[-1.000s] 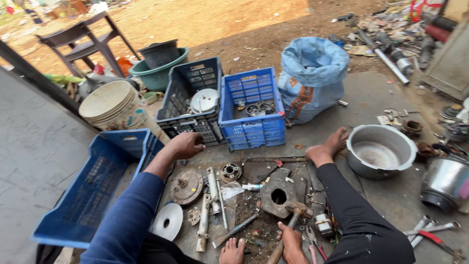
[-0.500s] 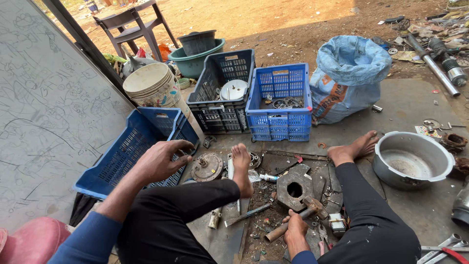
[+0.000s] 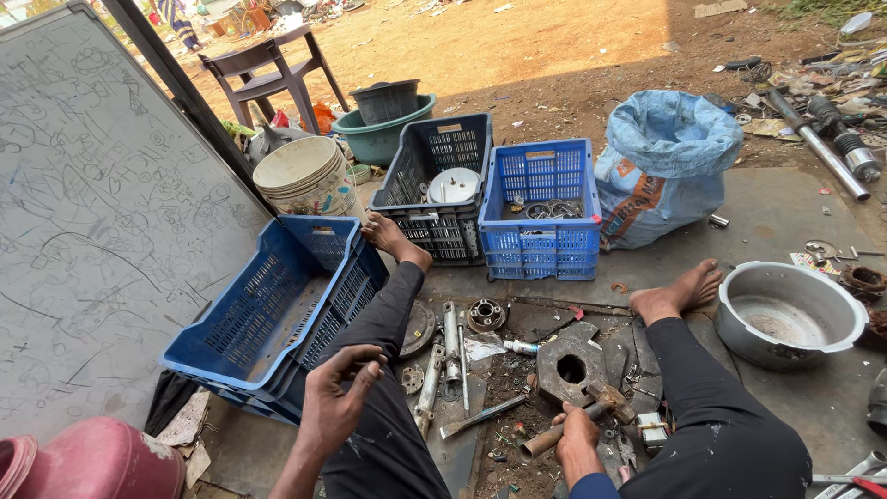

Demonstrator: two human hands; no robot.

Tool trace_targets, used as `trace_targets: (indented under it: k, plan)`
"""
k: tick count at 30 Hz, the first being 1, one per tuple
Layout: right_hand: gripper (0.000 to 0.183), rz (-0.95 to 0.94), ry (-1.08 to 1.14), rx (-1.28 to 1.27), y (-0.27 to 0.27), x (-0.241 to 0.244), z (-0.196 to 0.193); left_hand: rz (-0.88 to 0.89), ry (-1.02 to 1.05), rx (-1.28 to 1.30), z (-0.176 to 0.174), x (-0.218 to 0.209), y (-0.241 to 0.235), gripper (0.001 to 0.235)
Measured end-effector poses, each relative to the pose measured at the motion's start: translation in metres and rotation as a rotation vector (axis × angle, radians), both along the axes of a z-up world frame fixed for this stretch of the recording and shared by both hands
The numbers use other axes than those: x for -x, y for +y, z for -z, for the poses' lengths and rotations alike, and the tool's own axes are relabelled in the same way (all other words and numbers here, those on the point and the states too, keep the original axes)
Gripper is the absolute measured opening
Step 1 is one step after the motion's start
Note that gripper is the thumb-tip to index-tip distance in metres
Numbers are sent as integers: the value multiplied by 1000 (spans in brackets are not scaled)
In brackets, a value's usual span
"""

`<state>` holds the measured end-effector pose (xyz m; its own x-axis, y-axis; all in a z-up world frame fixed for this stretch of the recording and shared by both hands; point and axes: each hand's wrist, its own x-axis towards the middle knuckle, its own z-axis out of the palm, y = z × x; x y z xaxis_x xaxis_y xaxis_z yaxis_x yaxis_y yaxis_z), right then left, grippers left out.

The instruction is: The person sits on the floor and uses pliers and a hammer to disassemble and separate components from a metal part. They place the separated pieces into a blue crate and continue working on the remaining assembly.

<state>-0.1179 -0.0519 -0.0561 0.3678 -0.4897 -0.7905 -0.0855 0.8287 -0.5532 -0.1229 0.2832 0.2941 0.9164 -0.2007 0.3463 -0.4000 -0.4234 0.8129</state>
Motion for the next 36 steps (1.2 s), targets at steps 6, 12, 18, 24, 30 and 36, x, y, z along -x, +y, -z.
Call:
trace_targets:
  k: [6,12,18,24,30,36]
  plan:
    - [19,-28,-17,-5,-8,6,-3,-71,69,-19,31,12,19,24]
    - [18,-56,-18,-32,-13,1,-9,-118,85,-19,44,12,25,21]
    - [15,-111,-56,-24,-15,15,0,-93,95,-4,67,21,29,20]
    - [18,-141,-82,-96,-28,17,3,-85,150,-12,77,24,21,21]
    - [17,-158,-94,-103,-32,23,2,-76,209,-76,75,28,6,19]
    - [20,-135,-117,-129,-23,32,13,-54,241,-42,86,37,2,20]
